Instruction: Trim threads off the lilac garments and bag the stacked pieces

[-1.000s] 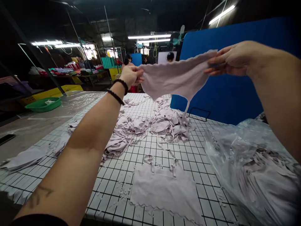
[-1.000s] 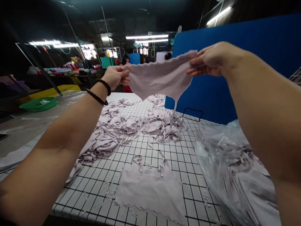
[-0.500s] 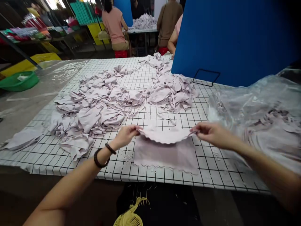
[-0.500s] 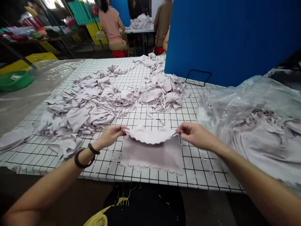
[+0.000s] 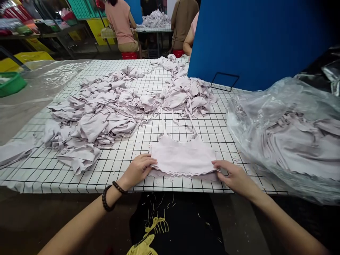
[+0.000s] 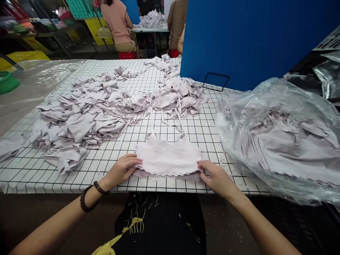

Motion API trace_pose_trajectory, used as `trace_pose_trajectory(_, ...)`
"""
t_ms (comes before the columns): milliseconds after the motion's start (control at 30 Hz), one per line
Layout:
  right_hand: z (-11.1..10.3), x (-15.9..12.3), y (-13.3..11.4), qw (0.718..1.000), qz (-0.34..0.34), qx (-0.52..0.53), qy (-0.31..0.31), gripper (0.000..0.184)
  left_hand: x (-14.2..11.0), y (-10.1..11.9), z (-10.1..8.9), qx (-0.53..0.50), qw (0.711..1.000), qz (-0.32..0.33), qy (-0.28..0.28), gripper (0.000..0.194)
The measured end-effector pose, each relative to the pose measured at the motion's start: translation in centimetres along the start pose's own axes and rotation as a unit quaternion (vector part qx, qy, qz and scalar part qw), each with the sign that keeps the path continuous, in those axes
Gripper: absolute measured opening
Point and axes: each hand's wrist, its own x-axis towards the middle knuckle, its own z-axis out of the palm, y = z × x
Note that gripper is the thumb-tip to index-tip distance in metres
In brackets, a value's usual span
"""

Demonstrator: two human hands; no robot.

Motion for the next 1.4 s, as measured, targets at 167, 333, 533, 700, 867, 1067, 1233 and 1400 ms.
trace_pose_trajectory(167, 1.7, -1.0, 1.1, 0.995, -0.061, -0.067, 0.051, 0.023, -1.5, -0.3, 0.7, 0.090, 0.994, 0.065, 0.021, 0.031)
trace_pose_trajectory(333, 1.8, -1.8, 1.1, 0.992, -0.071, -0.086, 0.057, 0.023, -2.2, 0.0, 0.5, 0.101, 0.993, 0.063, 0.013, 0.033)
trace_pose_trajectory(533, -1.7, 0.2, 0.0, 1.000, -0.016, -0.013, 0.015, 0.024, -1.2, 2.9, -0.9, 0.096, 0.995, 0.007, 0.009, 0.031)
trace_pose_trajectory(700, -4.0, 11.3, -1.0, 0.990, 0.095, 0.074, 0.075, 0.024, 5.0, 8.2, 0.5, -0.168, 0.984, -0.064, 0.003, 0.023)
trace_pose_trajectory(867, -1.7, 25.4, -1.8, 0.989, 0.144, 0.028, 0.028, 0.026, 13.0, 9.7, 6.4, -0.589, 0.749, -0.253, -0.170, 0.036)
trace_pose_trajectory(1067, 0.4, 32.7, -1.9, 0.974, 0.223, -0.037, 0.031, 0.019, 15.4, 7.0, 11.2, -0.735, 0.558, -0.360, -0.139, 0.041)
trace_pose_trajectory(1233, -0.8, 32.0, -1.9, 0.981, 0.193, -0.015, 0.017, 0.013, 15.3, 5.0, 12.3, -0.778, 0.472, -0.385, -0.152, 0.045)
trace_pose_trajectory(1400, -1.4, 24.0, -1.8, 0.995, -0.090, 0.015, 0.048, 0.013, 15.9, 5.2, 9.9, -0.835, 0.406, -0.353, -0.114, 0.067)
